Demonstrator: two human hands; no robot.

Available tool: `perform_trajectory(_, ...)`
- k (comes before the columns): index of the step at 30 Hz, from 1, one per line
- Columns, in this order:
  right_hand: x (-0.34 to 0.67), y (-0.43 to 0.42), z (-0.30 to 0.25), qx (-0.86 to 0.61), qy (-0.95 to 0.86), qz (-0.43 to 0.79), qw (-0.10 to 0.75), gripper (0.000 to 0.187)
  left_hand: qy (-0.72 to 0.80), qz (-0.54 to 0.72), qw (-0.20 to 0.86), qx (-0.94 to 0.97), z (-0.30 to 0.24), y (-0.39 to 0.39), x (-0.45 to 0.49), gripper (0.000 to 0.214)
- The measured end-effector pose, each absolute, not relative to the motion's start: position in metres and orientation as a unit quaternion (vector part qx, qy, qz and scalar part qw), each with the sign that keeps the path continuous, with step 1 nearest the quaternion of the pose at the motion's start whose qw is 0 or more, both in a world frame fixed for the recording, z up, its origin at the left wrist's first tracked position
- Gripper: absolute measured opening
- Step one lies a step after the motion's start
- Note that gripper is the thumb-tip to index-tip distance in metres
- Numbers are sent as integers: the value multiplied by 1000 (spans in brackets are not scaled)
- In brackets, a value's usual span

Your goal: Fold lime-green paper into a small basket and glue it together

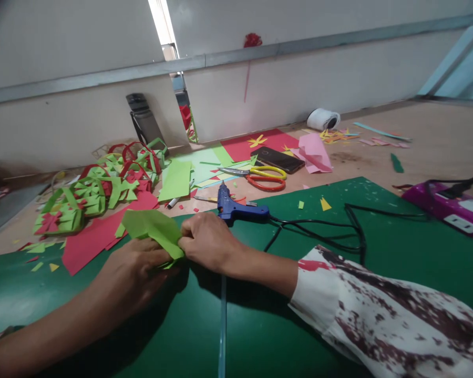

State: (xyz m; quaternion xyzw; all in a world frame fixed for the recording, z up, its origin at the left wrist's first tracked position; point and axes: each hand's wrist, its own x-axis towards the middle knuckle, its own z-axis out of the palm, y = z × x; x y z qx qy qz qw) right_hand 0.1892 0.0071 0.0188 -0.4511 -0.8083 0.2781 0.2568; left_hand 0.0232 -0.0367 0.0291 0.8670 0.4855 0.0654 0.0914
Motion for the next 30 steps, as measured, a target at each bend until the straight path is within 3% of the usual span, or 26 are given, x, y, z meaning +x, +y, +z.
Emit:
perform_trajectory(7, 193, 7, 34, -430, -737, 415, 315, 17, 463, 210, 323, 798, 54, -28, 22, 25)
perform_trajectory(13, 195, 7, 43, -448, -681, 500, 293, 27, 499, 270, 570, 594, 59, -18, 18, 21)
perform_trajectory(30, 190, 9, 47, -452, -619, 543, 343, 26, 416, 289, 697, 508, 53, -9, 16, 25)
